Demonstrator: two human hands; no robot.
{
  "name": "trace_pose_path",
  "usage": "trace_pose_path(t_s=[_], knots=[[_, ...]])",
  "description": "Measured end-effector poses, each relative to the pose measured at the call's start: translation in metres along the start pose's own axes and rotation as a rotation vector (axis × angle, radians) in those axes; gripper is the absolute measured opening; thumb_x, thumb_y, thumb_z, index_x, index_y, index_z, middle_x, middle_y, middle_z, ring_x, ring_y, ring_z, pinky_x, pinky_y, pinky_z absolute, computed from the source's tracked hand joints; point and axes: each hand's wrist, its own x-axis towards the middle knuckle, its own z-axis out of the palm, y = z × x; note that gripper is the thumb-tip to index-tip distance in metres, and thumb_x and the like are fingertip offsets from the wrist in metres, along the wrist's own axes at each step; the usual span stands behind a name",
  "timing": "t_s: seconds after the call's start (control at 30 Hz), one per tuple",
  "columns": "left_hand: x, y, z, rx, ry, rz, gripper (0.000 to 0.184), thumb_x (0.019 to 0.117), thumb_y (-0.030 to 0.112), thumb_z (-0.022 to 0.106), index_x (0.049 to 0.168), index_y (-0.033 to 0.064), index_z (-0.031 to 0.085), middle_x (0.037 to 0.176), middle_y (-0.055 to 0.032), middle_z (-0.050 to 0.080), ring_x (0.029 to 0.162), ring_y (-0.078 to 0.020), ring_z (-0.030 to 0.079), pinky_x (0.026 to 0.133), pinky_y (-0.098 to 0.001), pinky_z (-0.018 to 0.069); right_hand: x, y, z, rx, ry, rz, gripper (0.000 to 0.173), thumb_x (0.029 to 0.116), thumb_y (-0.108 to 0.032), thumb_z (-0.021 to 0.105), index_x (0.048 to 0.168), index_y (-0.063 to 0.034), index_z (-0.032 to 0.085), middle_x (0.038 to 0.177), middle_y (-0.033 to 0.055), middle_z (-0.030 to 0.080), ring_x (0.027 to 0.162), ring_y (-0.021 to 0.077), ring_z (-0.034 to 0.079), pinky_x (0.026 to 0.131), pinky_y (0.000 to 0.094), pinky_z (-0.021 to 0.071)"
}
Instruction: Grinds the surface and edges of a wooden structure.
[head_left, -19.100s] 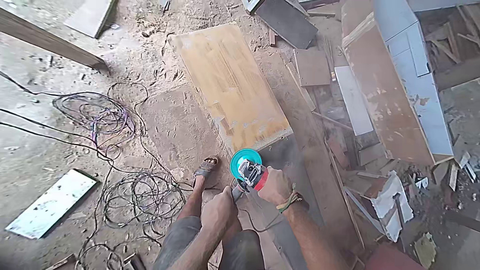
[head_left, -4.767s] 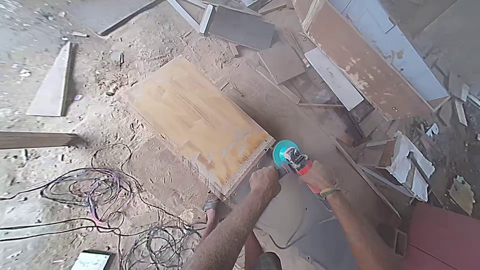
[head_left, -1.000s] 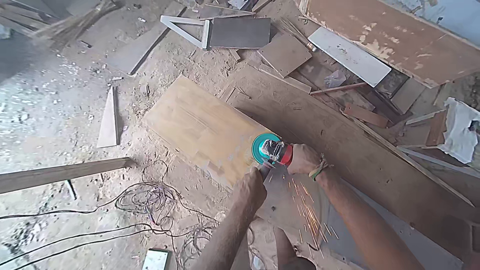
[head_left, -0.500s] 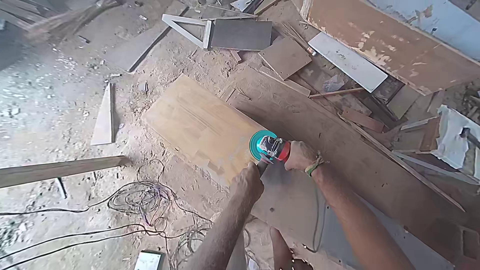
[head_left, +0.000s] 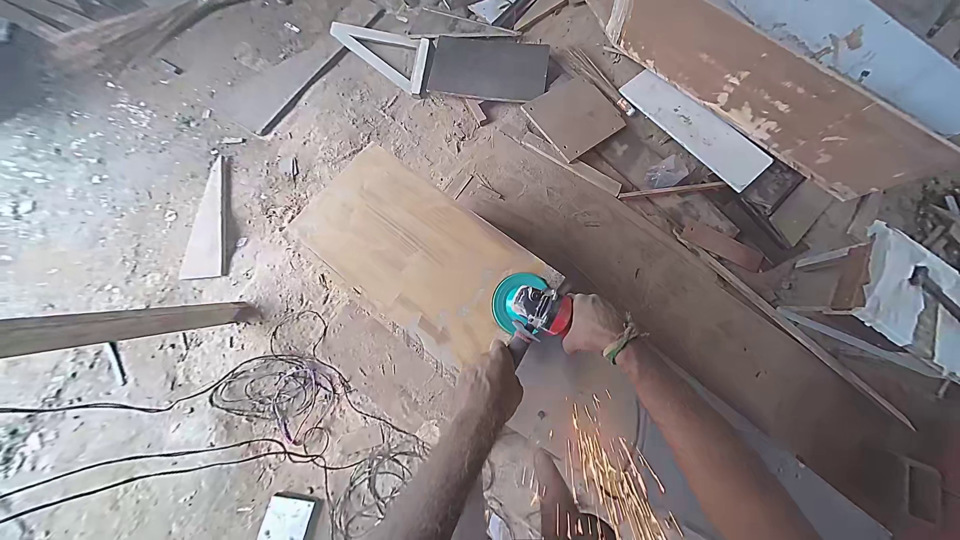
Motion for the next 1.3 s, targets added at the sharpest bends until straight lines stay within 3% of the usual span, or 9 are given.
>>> trace_pose_path(t_s=[0.13, 0.33, 0.53, 0.73, 0.9, 1.07, 1.3], knots=[[-0.004, -0.004, 0.010, 0.001, -0.013, -0.010, 0.040, 0.0916, 0.024, 0.065, 0.127, 0.0088, 0.057, 0.112, -0.0150, 0.072, 0.106, -0.0339, 0.072, 0.085, -0.0561, 0.0585, -0.006, 0.002, 0.009, 0.000, -0.016, -0.021, 0.068, 0.0659, -0.033, 0.089, 0.122, -0.0036, 0.065, 0.115, 0.0176, 0.071, 0.110, 0.0352, 0.070, 0.090, 0.0578, 0.0570], [0.016, 0.018, -0.016, 0.027, 0.034, 0.060, 0.037, 0.0896, 0.019, 0.064, 0.124, 0.0082, 0.058, 0.113, -0.0153, 0.072, 0.107, -0.0343, 0.071, 0.084, -0.0565, 0.0581, 0.005, 0.012, -0.013, 0.052, 0.073, 0.082, 0.067, 0.0634, -0.030, 0.090, 0.119, -0.0009, 0.065, 0.115, 0.0190, 0.071, 0.110, 0.0349, 0.070, 0.090, 0.0574, 0.0572], [-0.005, -0.009, 0.021, -0.008, -0.007, -0.012, 0.041, 0.0906, 0.023, 0.066, 0.128, 0.0089, 0.057, 0.112, -0.0148, 0.072, 0.107, -0.0337, 0.072, 0.086, -0.0553, 0.0586, -0.008, 0.002, 0.018, -0.019, -0.008, -0.026, 0.069, 0.0651, -0.033, 0.088, 0.123, -0.0051, 0.065, 0.114, 0.0172, 0.071, 0.108, 0.0347, 0.070, 0.088, 0.0577, 0.0578], [0.012, 0.019, -0.011, -0.036, -0.005, 0.070, 0.042, 0.0914, 0.018, 0.064, 0.131, 0.0064, 0.056, 0.117, -0.0174, 0.070, 0.110, -0.0358, 0.070, 0.087, -0.0580, 0.0576, 0.004, 0.013, -0.014, 0.026, 0.078, 0.054, 0.068, 0.0638, -0.028, 0.090, 0.121, -0.0018, 0.065, 0.116, 0.0198, 0.070, 0.111, 0.0364, 0.069, 0.091, 0.0590, 0.0562], [-0.011, -0.013, 0.013, -0.061, -0.044, -0.019, 0.041, 0.0901, 0.016, 0.063, 0.129, 0.0072, 0.055, 0.114, -0.0171, 0.071, 0.106, -0.0365, 0.071, 0.084, -0.0575, 0.0581, 0.000, -0.004, 0.020, -0.020, 0.017, -0.032, 0.074, 0.0606, -0.032, 0.089, 0.125, -0.0054, 0.065, 0.115, 0.0179, 0.071, 0.110, 0.0350, 0.070, 0.089, 0.0586, 0.0569], [-0.025, -0.030, 0.027, -0.046, -0.059, -0.063, 0.039, 0.0909, 0.018, 0.063, 0.127, 0.0076, 0.055, 0.112, -0.0156, 0.072, 0.104, -0.0344, 0.072, 0.084, -0.0548, 0.0588, -0.006, -0.014, 0.040, 0.008, -0.026, -0.109, 0.072, 0.0608, -0.027, 0.089, 0.126, -0.0070, 0.065, 0.116, 0.0153, 0.071, 0.110, 0.0325, 0.070, 0.090, 0.0566, 0.0572], [-0.047, -0.071, 0.066, -0.064, -0.065, -0.203, 0.035, 0.0946, 0.025, 0.062, 0.127, 0.0109, 0.057, 0.107, -0.0134, 0.074, 0.102, -0.0340, 0.073, 0.083, -0.0534, 0.0593, -0.026, -0.047, 0.076, -0.038, -0.145, -0.173, 0.068, 0.0688, -0.031, 0.086, 0.129, -0.0087, 0.063, 0.115, 0.0157, 0.072, 0.109, 0.0337, 0.071, 0.088, 0.0571, 0.0583]])
